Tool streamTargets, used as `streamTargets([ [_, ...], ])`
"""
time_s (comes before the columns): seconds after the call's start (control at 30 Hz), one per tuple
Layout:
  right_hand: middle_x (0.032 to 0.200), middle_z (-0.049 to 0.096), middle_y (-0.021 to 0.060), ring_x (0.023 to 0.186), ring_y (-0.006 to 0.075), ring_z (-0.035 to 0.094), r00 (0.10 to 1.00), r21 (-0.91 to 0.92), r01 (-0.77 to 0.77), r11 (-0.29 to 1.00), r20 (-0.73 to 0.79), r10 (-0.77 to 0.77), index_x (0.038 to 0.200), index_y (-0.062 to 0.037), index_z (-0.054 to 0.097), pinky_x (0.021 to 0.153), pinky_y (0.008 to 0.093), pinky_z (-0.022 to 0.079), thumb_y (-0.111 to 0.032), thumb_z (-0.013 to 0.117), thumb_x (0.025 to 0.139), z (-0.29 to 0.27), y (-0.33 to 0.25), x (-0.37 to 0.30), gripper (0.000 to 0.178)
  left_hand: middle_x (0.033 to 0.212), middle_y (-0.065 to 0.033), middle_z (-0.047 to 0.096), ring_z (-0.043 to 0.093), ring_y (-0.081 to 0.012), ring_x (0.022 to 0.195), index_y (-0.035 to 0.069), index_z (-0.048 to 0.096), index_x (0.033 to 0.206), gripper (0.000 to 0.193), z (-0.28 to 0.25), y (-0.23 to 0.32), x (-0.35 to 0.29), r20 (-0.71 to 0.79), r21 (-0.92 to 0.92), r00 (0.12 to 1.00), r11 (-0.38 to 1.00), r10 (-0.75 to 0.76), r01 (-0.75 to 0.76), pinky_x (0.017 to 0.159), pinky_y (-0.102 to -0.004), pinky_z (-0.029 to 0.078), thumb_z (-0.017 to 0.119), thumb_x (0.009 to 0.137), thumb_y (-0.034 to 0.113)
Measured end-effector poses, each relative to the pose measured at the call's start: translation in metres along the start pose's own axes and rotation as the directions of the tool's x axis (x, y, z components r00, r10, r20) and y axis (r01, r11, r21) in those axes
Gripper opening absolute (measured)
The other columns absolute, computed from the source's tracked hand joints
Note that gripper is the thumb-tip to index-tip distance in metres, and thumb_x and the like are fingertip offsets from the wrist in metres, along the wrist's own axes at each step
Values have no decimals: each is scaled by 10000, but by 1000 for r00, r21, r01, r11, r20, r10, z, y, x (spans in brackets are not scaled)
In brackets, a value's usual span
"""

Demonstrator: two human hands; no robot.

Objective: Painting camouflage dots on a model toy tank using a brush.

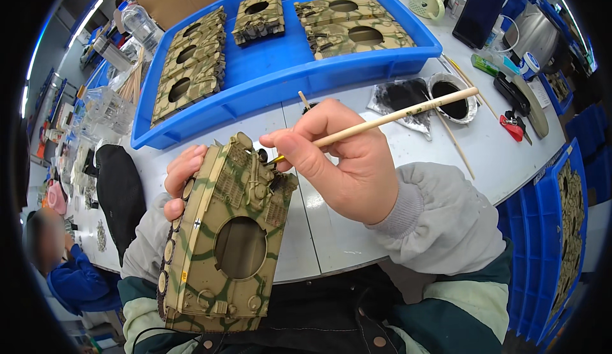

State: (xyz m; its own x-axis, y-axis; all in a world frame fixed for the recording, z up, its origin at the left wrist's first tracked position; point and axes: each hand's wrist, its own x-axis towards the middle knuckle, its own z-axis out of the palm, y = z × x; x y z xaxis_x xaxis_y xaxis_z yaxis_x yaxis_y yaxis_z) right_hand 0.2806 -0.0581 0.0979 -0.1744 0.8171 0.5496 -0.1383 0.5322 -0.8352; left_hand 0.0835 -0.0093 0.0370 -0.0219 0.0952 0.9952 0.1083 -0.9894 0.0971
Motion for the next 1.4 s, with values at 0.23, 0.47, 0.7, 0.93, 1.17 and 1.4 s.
streamTargets([
  [0.23, 814, 657, 83, 843, 169, 671, 995, 76, 42, 996, -97, -34, 871, -4, 580, 703, 254, 520, -73, 629, 886, 10, 2, -7, 86, 1053, -227, 553, 568, -367, 946, 174, 356, 1261, 418, -1, 8, -4, -14, -72, 992, 990, -123, 122, 738, -463, 467, 532, 901, 292],
  [0.47, 747, 646, 102, 831, 246, 692, 990, -52, 139, 989, -8, -140, 876, -8, 554, 740, 319, 548, -49, 665, 848, 6, 2, -7, 121, 1076, -228, 536, 555, -382, 982, 170, 343, 1294, 444, 0, 10, -7, -35, -141, 982, 974, -186, 180, 779, -487, 479, 526, 905, 282],
  [0.7, 784, 630, 157, 729, 185, 631, 985, -116, 147, 982, 108, -135, 915, 33, 528, 898, 542, 483, 30, 575, 879, 2, -2, -6, 60, 1092, -226, 529, 549, -381, 995, 172, 340, 1303, 465, -2, 8, -7, 7, -101, 986, 981, -164, 164, 768, -478, 485, 536, 899, 294],
  [0.93, 782, 639, 152, 720, 182, 635, 981, -168, 175, 970, 119, -156, 907, 33, 535, 886, 527, 498, 21, 596, 871, 3, -2, -6, 72, 1095, -225, 529, 549, -383, 991, 172, 337, 1307, 475, -4, 6, -8, 18, -83, 989, 985, -147, 148, 763, -482, 488, 540, 897, 301],
  [1.17, 817, 646, 151, 838, 263, 669, 990, -185, 131, 974, 85, -117, 919, 28, 531, 872, 465, 521, 39, 597, 864, 2, -3, -7, 87, 1098, -223, 530, 548, -380, 983, 169, 333, 1311, 479, -1, 7, -8, -5, -94, 990, 985, -144, 143, 779, -485, 482, 539, 898, 294],
  [1.4, 825, 647, 143, 944, 322, 658, 993, -206, 96, 974, 84, -80, 935, 25, 530, 859, 413, 530, 35, 594, 870, 1, -4, -7, 92, 1099, -221, 530, 547, -379, 984, 169, 330, 1313, 483, -5, 7, -8, 25, -82, 990, 987, -140, 141, 785, -484, 483, 544, 895, 283],
])
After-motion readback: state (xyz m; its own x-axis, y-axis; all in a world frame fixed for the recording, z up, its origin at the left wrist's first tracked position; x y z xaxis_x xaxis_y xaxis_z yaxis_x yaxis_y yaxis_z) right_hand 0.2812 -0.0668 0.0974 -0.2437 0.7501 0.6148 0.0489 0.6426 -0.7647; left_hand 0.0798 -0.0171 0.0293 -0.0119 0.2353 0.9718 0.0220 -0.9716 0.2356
